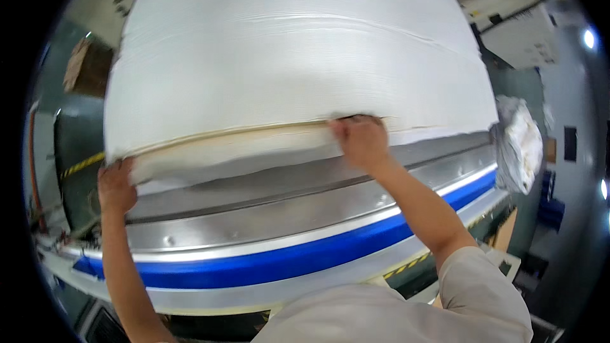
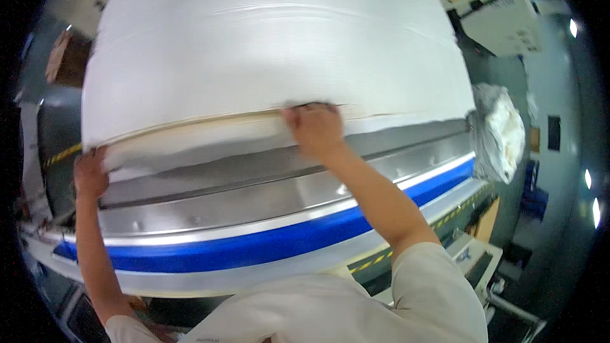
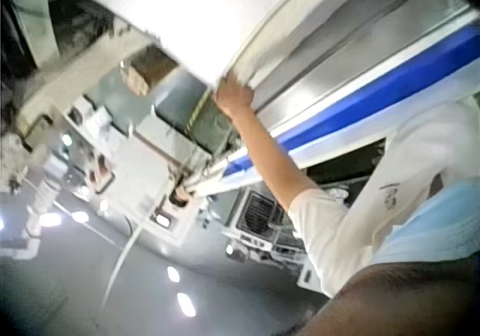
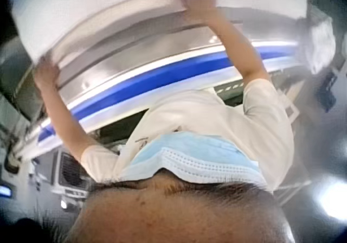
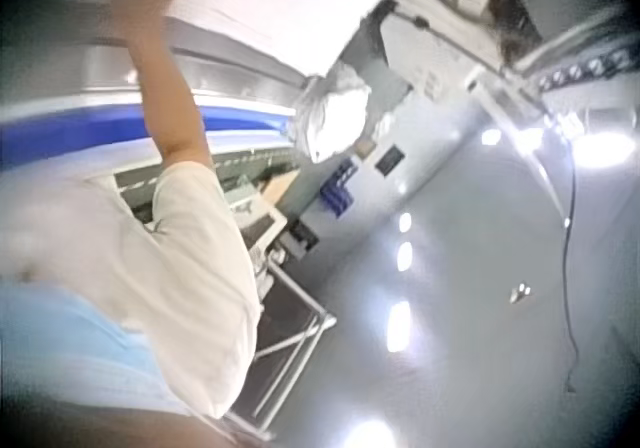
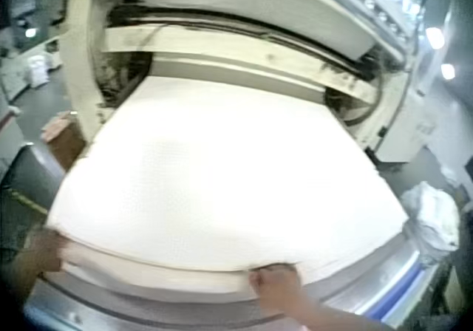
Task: The person repeatedly feeds large white sheets of paper into a large industrial machine. They align the sheets on a metal tray and push them into the rollers, occasionally adjusting the stack and smoothing the paper to ensure proper feeding.
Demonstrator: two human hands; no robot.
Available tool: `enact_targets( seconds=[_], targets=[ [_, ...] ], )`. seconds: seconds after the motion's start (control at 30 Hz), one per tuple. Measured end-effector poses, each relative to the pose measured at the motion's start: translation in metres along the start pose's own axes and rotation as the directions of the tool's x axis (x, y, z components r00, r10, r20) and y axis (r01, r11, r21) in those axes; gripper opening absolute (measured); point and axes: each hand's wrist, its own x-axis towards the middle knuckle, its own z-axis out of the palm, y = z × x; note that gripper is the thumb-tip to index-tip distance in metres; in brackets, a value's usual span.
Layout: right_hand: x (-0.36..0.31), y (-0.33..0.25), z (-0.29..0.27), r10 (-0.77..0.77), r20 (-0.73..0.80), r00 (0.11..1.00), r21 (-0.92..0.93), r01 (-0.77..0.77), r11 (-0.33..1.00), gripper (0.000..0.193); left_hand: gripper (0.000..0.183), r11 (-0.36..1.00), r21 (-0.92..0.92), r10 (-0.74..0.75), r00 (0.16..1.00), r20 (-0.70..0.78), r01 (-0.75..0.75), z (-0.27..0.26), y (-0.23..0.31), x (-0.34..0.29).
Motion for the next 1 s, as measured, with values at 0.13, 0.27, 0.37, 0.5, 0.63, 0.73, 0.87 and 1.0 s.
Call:
enact_targets(
  seconds=[0.13,0.27,0.37,0.5,0.63,0.73,0.87,1.0],
  targets=[
    [-0.025,0.181,-0.054,0.222,0.097,0.970,-0.254,-0.192,0.948,0.044,0.050,0.965,0.245,-0.163,0.948,0.273,0.096,0.000,0.048,0.033],
    [-0.053,0.320,-0.082,0.210,-0.033,0.977,-0.236,-0.212,0.948,0.048,0.039,0.913,0.406,0.010,0.996,0.086,-0.044,0.038,0.022,0.058],
    [-0.058,0.379,-0.082,0.280,0.138,0.950,-0.357,-0.216,0.909,0.049,0.024,0.994,0.069,-0.080,0.996,-0.032,0.082,0.061,0.001,0.065],
    [-0.065,0.461,-0.073,0.432,0.269,0.861,-0.549,-0.232,0.803,0.049,0.029,0.973,0.051,-0.226,0.974,-0.023,0.227,0.082,-0.045,0.056],
    [-0.104,0.567,-0.116,0.397,0.378,0.836,-0.680,-0.041,0.732,0.040,0.030,0.956,-0.168,-0.250,0.968,-0.033,0.241,0.103,-0.036,0.073],
    [-0.086,0.560,-0.144,0.574,0.518,0.634,-0.545,-0.273,0.793,0.034,0.031,0.951,-0.267,-0.189,0.978,-0.090,0.159,0.117,-0.031,0.090],
    [-0.067,0.566,-0.089,0.582,0.407,0.705,-0.624,-0.251,0.740,0.027,0.028,0.964,0.259,-0.015,0.989,-0.144,0.053,0.127,-0.119,0.023],
    [-0.111,0.578,-0.141,0.673,0.325,0.664,-0.728,-0.279,0.627,0.030,0.031,0.981,-0.011,-0.195,0.981,-0.011,0.195,0.074,-0.011,0.072]
  ],
)
